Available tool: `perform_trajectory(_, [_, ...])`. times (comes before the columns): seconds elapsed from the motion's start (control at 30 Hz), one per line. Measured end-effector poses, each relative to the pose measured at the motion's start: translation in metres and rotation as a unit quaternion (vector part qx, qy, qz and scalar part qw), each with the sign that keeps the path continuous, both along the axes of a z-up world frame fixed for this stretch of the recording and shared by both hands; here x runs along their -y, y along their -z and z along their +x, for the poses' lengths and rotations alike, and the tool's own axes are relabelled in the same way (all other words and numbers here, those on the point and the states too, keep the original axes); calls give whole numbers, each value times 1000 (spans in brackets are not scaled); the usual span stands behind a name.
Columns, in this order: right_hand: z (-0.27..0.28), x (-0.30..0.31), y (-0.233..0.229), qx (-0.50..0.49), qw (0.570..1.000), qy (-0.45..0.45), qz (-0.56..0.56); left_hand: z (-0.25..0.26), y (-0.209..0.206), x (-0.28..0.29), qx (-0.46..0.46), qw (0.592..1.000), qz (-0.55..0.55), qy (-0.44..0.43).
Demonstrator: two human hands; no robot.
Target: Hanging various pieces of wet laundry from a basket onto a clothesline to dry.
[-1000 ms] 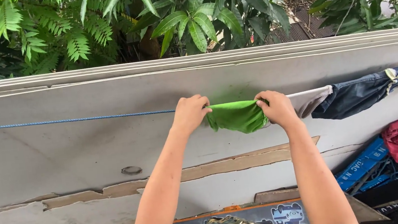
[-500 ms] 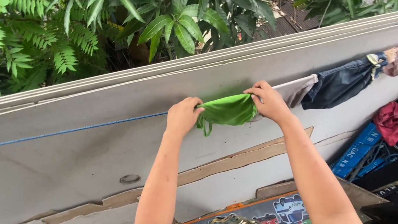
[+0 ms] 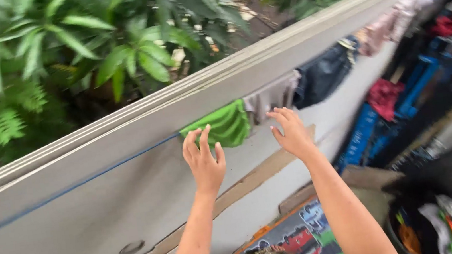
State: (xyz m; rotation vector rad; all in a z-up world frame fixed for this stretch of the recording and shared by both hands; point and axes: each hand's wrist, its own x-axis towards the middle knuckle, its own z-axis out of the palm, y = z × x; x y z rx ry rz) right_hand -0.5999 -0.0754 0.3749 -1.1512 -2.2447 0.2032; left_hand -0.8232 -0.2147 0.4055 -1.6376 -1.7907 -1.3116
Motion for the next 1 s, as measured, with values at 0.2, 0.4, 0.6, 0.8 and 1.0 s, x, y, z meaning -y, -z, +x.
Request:
perform_trajectory(0.2, [125,48,54,34,986,162,-18,92,52,-41,93,977,-55,182])
perform_trajectory(0.4, [252,103,67,-48,942,306,-128,212,86,-70,147,914,-196,322])
perform_trajectory(0.6, [392,132,110,-223,830,462,-219,354,120,-88,108,850,-288,428])
perform_trajectory(0.8, [527,146,172,-428,718,501,-221,496,158,-103,29,770,-442,460])
perform_trajectory(1.0, [620,172,166,-501,612,567,-230,618,181,-109,-32,700,-516,493])
